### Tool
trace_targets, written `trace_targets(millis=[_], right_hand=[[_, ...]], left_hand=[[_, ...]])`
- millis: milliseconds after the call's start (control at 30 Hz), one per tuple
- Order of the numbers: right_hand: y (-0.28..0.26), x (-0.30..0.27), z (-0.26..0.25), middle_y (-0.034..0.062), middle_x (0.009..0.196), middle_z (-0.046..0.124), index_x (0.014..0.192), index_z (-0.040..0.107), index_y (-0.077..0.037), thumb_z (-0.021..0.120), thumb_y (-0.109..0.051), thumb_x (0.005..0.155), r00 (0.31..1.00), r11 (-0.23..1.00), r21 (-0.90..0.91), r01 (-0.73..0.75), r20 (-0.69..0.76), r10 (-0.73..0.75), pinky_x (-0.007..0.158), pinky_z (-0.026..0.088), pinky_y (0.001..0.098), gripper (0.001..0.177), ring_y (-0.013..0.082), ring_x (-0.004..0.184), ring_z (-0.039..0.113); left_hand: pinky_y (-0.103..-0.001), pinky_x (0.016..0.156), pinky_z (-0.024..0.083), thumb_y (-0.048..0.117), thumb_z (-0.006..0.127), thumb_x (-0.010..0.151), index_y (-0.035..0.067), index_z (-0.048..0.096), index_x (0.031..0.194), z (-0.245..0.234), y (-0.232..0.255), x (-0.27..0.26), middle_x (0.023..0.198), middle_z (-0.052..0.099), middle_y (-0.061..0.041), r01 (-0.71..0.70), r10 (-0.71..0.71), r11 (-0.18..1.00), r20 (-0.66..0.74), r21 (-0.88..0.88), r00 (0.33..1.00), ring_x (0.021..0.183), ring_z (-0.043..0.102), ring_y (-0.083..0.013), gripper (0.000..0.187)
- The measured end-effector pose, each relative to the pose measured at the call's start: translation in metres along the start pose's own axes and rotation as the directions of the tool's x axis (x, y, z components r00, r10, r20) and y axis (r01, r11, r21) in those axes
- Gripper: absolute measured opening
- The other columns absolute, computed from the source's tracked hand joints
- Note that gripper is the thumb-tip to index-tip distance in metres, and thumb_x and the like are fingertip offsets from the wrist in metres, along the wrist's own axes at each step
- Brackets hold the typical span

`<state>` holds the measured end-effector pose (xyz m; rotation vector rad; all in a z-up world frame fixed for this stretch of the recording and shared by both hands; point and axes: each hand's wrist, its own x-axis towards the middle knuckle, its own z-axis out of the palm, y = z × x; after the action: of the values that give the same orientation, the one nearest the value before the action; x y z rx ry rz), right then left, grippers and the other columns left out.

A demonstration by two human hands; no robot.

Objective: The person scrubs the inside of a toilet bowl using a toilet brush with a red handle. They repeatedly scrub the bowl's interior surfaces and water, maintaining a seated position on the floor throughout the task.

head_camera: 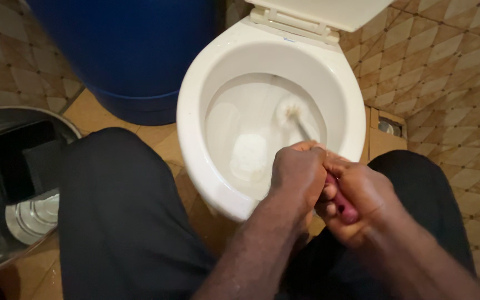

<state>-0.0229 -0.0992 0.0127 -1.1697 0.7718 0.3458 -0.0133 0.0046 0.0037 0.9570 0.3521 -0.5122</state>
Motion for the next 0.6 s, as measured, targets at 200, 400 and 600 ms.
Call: trace_targets(millis=[200, 400, 600], right_hand=[[-0.014, 0.006, -0.014, -0.0025, 0.062, 0.051, 0.101, 0.061, -0.005, 0.056, -0.027, 0.107, 0.998, 0.998, -0.063, 0.032, -0.057, -0.036, 0.031, 0.03, 0.0188, 0.023, 0.0047, 0.039, 0.037], [-0.057, -0.011, -0.043, 0.0028, 0.081, 0.063, 0.128, 0.06, 0.002, 0.051, -0.021, 0.108, 0.941, 0.986, 0.113, 0.124, 0.301, -0.153, 0.046, 0.047, 0.0187, 0.032, 0.0061, 0.059, 0.056], [-0.048, -0.031, -0.057, 0.0192, 0.104, 0.07, 0.146, 0.052, 0.014, 0.049, -0.042, 0.112, 0.855, 0.939, -0.01, 0.344, 0.416, -0.309, 0.065, 0.06, 0.033, 0.065, 0.0216, 0.081, 0.069]], left_hand=[[-0.027, 0.052, 0.047, 0.012, 0.059, 0.095, -0.004, 0.076, 0.113, -0.003, -0.002, 0.001, 0.07, 0.058, -0.004, -0.051, 0.049, 0.997, 0.048, 0.053, 0.998, 0.055, 0.052, -0.0115, 0.03], [-0.036, 0.093, 0.054, 0.015, 0.057, 0.091, 0.01, 0.069, 0.134, 0.009, -0.009, 0.014, 0.116, 0.075, -0.016, -0.303, 0.332, 0.835, 0.019, 0.459, 0.943, 0.107, 0.072, -0.0254, 0.045], [-0.038, 0.102, 0.05, 0.002, 0.062, 0.086, 0.013, 0.063, 0.139, 0.013, -0.017, 0.005, 0.134, 0.068, -0.015, -0.497, 0.556, 0.582, 0.131, 0.644, 0.821, 0.124, 0.063, -0.0292, 0.054]])
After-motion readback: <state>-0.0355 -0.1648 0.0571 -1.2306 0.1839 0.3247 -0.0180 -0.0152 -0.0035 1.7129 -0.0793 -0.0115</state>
